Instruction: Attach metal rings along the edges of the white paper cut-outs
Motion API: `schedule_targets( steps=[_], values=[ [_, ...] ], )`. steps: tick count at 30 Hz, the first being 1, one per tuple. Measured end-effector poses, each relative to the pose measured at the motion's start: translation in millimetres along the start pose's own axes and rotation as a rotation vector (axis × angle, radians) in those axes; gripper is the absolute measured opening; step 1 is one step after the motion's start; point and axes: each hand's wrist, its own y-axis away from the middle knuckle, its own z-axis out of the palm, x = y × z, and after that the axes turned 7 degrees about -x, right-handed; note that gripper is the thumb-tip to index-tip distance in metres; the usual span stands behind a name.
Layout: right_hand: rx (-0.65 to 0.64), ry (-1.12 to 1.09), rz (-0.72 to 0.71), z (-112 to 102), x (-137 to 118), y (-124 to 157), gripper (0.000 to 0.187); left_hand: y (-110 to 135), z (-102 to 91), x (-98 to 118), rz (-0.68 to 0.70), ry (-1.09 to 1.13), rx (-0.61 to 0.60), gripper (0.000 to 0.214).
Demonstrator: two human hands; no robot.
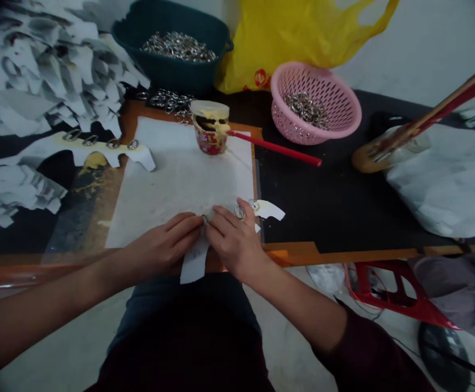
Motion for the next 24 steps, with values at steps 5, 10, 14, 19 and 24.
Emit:
schedule_targets(
  steps=[5,10,14,19,24],
  values=[
    [-0.055,-0.1,-0.084,-4.8,14.2,3.0,0.019,2.5,3.0,-4.6,-0.004,0.126,0.055,0.013],
    [-0.103,-0.136,-0.144,-9.8,22.5,6.4,0.022,-6.5,8.1,-2.3,-0.159,0.266,0.22,0.014],
    [-0.115,-0.149,-0.14,-10.2,22.8,8.8,0.023,-12.6,15.4,0.7,-0.239,0.292,0.332,0.014],
    [-0.137,-0.151,-0.146,-11.3,22.0,9.5,0.024,-13.3,18.8,3.9,-0.282,0.255,0.327,0.008],
    [-0.172,-0.257,-0.069,-19.1,20.9,7.9,0.02,-13.7,12.9,5.5,-0.318,0.286,0.233,0.005]
  ],
)
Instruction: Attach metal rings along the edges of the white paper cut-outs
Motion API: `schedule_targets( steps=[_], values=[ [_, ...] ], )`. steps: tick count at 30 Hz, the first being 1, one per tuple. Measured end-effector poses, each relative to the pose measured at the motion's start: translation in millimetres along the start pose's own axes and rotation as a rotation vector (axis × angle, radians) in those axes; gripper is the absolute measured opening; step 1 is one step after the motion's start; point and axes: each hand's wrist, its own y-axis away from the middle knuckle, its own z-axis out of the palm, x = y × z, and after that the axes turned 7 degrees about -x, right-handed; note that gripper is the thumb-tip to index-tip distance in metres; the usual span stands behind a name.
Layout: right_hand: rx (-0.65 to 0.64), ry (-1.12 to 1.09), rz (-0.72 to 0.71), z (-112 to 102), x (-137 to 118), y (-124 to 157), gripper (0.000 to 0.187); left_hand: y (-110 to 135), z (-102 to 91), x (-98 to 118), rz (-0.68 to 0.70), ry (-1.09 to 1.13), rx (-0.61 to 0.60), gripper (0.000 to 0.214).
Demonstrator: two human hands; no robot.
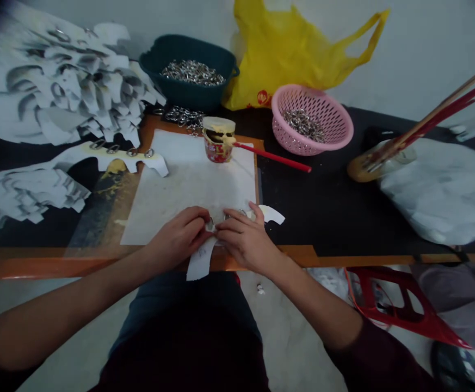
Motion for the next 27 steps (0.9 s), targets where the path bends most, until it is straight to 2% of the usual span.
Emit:
schedule_targets(
  steps=[3,7,13,17,22,27],
  values=[
    [-0.015,-0.099,0.078,-3.6,-1.0,-1.0,0.017,-0.5,-0.7,0.9,-0.007,0.008,-0.004,0.004],
    [0.033,-0.079,0.139,0.1,-4.9,-2.5,0.017,0.1,0.5,1.7,-0.009,0.008,0.015,0.003],
    [0.133,0.066,0.078,12.6,-12.9,0.7,0.021,2.3,1.1,1.9,0.014,0.006,0.041,0.005],
    [0.121,0.109,0.058,12.3,-12.9,2.4,0.02,2.8,1.4,0.5,0.025,0.04,0.073,0.007],
    [0.153,0.195,0.114,9.8,-14.1,1.8,0.016,2.1,-1.4,0.4,0.03,0.042,0.053,0.01],
    [0.122,0.235,0.043,21.2,-16.8,3.9,0.024,3.0,-1.0,-0.1,0.041,0.018,0.045,0.01]
  ],
)
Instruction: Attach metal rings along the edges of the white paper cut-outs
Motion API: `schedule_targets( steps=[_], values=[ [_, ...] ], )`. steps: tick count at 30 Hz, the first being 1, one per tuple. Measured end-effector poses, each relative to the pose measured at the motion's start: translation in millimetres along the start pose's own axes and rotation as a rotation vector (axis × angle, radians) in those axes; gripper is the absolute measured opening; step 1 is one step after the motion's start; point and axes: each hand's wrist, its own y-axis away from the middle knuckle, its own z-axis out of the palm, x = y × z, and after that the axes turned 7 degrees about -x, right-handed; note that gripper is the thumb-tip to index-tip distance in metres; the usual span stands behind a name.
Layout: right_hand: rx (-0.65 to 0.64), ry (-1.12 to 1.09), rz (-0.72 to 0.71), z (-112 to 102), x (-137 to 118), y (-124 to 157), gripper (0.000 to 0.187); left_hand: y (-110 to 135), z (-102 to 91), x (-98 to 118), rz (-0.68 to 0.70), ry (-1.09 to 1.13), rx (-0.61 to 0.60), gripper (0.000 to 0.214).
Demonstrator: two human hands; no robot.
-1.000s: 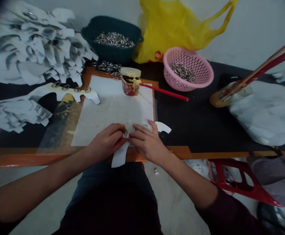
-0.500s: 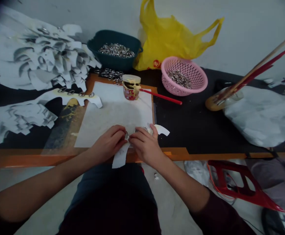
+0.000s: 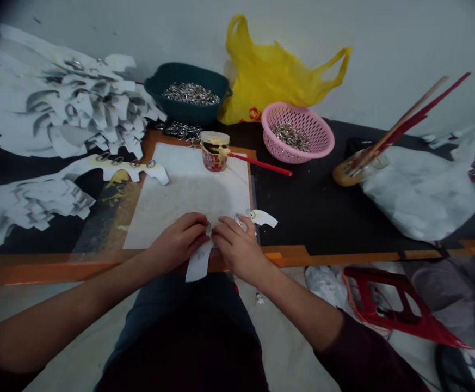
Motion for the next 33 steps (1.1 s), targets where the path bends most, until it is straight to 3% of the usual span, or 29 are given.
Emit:
schedule_targets(
  steps=[4,11,21,27,33],
  values=[
    [0.021,-0.045,0.024,2.2,-1.8,0.5,0.024,1.2,0.1,-1.3,0.024,-0.016,0.004,0.01],
    [-0.036,-0.15,0.057,-13.2,-0.9,-1.9,0.023,2.3,-7.1,-2.8,0.091,-0.022,-0.055,0.013],
    [-0.052,-0.026,-0.036,-5.1,0.0,6.1,0.032,4.8,-14.3,-3.7,0.121,0.033,-0.096,0.014],
    [-0.082,-0.101,0.021,-14.7,-2.4,0.8,0.022,5.6,-14.3,-4.2,0.109,0.064,-0.101,0.014],
    [-0.036,-0.074,0.024,-7.0,-2.7,3.4,0.024,5.6,-18.5,-5.5,0.144,0.067,-0.14,0.012]
  ],
)
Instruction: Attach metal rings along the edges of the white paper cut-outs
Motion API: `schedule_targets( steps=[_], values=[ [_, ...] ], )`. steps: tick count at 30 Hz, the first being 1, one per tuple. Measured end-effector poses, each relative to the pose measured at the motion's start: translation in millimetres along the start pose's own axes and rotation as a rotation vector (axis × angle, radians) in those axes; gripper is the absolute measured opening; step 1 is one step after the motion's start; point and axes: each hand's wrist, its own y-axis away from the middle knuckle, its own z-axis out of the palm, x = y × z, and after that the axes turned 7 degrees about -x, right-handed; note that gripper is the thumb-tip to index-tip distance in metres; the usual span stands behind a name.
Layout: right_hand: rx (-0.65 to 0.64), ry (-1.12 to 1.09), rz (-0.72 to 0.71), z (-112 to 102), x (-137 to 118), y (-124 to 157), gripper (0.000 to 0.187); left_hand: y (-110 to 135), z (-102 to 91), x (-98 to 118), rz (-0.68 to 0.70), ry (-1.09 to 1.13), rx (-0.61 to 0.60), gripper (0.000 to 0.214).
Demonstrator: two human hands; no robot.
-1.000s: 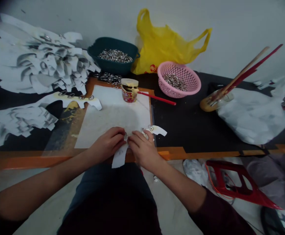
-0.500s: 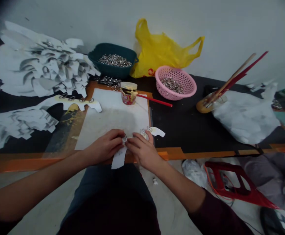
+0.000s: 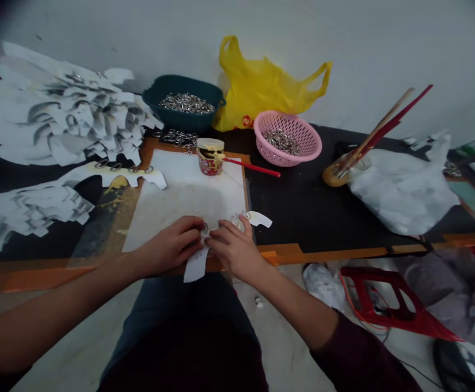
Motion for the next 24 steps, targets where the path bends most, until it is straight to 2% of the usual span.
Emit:
schedule_targets(
  steps=[9,13,18,21,24],
  values=[
    [-0.009,-0.05,0.029,-2.1,-1.9,0.8,0.022,5.7,-4.1,-0.9,0.054,-0.131,-0.064,0.013],
    [0.007,-0.102,0.06,1.0,-4.8,3.4,0.022,9.5,-2.9,3.0,-0.039,-0.204,-0.002,0.012],
    [0.09,-0.126,0.11,3.1,-5.1,4.8,0.018,20.0,8.0,9.7,-0.147,-0.234,0.072,0.019],
    [0.111,-0.179,0.148,1.1,-1.8,-2.2,0.016,22.2,13.4,13.7,-0.17,-0.237,0.099,0.019],
    [0.103,-0.218,0.251,-0.9,2.0,-16.8,0.024,21.0,15.6,16.5,-0.184,-0.254,0.103,0.018]
  ],
)
